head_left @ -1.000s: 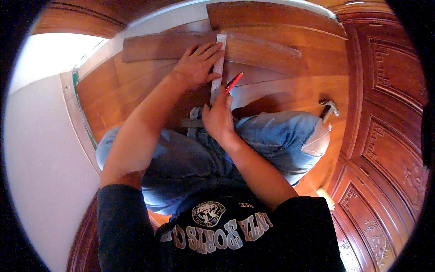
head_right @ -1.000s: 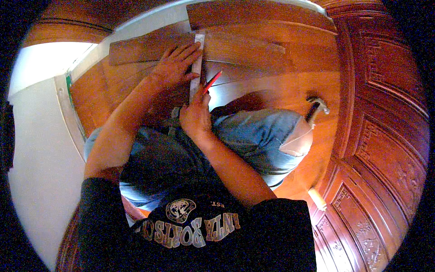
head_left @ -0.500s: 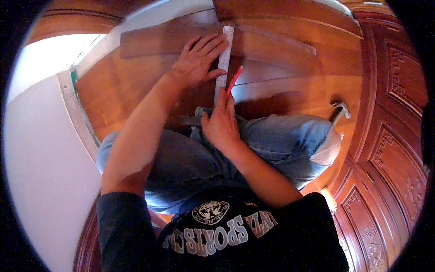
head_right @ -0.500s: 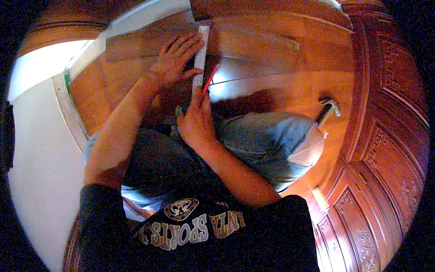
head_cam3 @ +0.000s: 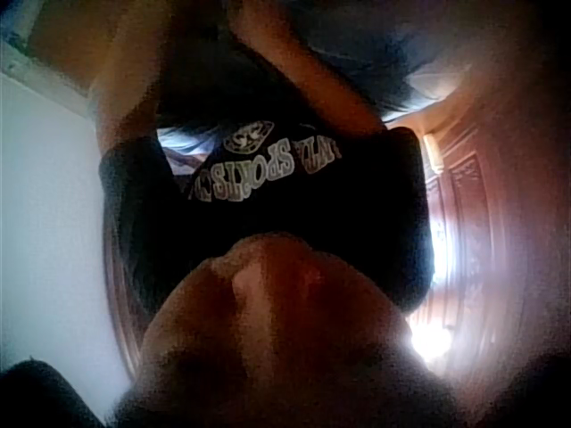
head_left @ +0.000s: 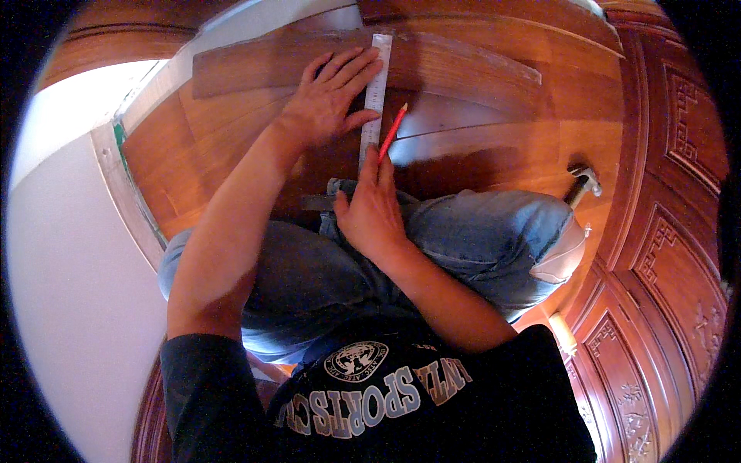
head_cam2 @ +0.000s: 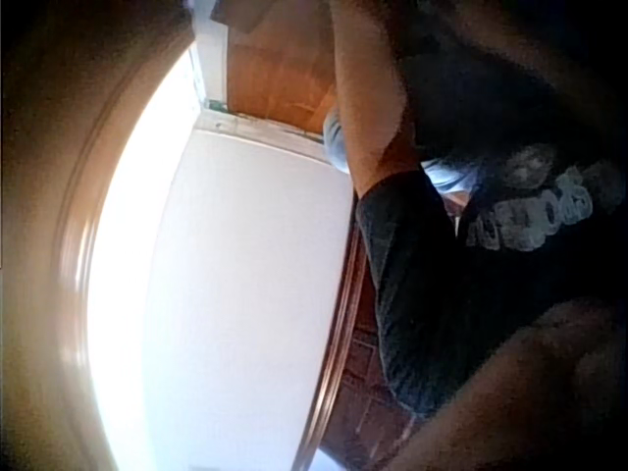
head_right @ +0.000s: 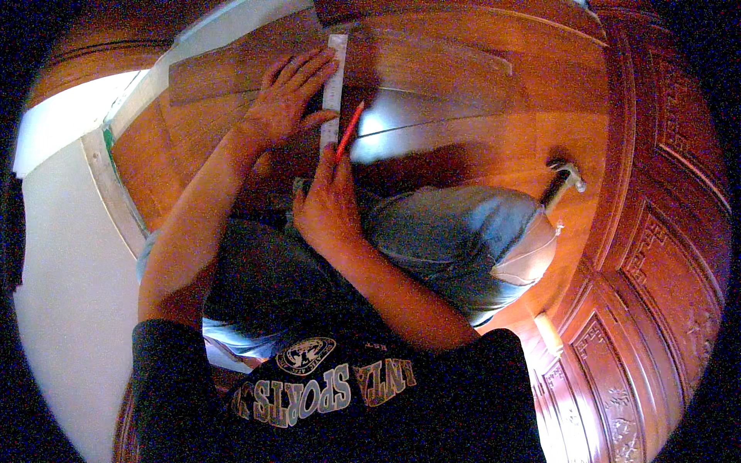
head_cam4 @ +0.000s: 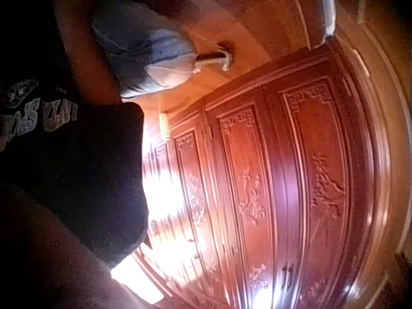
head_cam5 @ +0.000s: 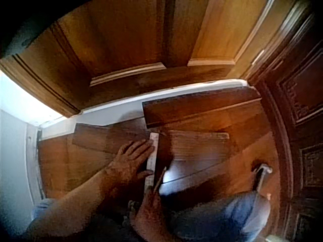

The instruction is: The person uses a utility knife to trim the edge of a wooden floor plank while sitting on the floor. They then place the plank into position, mark it with a pencil, and use a ruler to draw a straight line for cutting.

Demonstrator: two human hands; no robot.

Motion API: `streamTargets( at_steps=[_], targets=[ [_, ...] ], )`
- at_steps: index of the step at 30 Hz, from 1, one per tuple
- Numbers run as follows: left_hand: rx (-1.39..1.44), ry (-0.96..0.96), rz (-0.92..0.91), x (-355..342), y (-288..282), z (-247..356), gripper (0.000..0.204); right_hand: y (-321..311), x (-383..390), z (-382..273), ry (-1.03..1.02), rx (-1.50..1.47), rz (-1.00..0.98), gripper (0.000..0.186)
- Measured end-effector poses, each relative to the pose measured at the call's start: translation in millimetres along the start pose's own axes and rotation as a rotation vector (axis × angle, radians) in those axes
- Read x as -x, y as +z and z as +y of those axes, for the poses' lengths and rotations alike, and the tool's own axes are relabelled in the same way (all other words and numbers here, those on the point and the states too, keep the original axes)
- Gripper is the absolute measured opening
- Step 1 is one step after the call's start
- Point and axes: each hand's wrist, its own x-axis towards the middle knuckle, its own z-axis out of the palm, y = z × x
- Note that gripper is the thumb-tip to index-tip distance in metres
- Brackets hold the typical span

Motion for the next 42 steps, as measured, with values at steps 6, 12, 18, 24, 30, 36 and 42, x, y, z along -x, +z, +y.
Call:
streamTargets(
  at_steps=[6,12,18,24,30,36,42],
  targets=[
    [0.005,-0.031,-0.038,-3.0,-3.1,2.4,0.088,-2.2,-1.6,0.1,-0.005,-0.004,-0.010,0.094],
    [0.008,-0.076,-0.081,-4.4,-1.4,5.1,0.087,-2.4,-2.8,0.9,0.001,-0.019,-0.006,0.094],
    [0.037,-0.075,-0.072,-2.8,-5.5,5.8,0.087,-3.9,-2.6,-2.0,0.018,-0.033,-0.020,0.093],
    [0.053,-0.068,-0.056,-1.5,-5.7,5.7,0.086,-1.7,-1.7,0.4,-0.012,-0.044,-0.009,0.094],
    [0.044,-0.072,-0.058,-2.0,-2.7,5.8,0.087,-4.0,-2.0,-1.0,-0.006,-0.042,-0.013,0.093],
    [0.033,-0.083,-0.053,-1.8,-3.5,6.2,0.087,-4.0,-1.3,-2.6,0.004,-0.015,-0.016,0.093],
    [0.041,-0.073,-0.030,-2.3,-1.9,5.8,0.087,-1.7,-3.1,0.4,0.006,-0.006,-0.008,0.094]
  ],
)
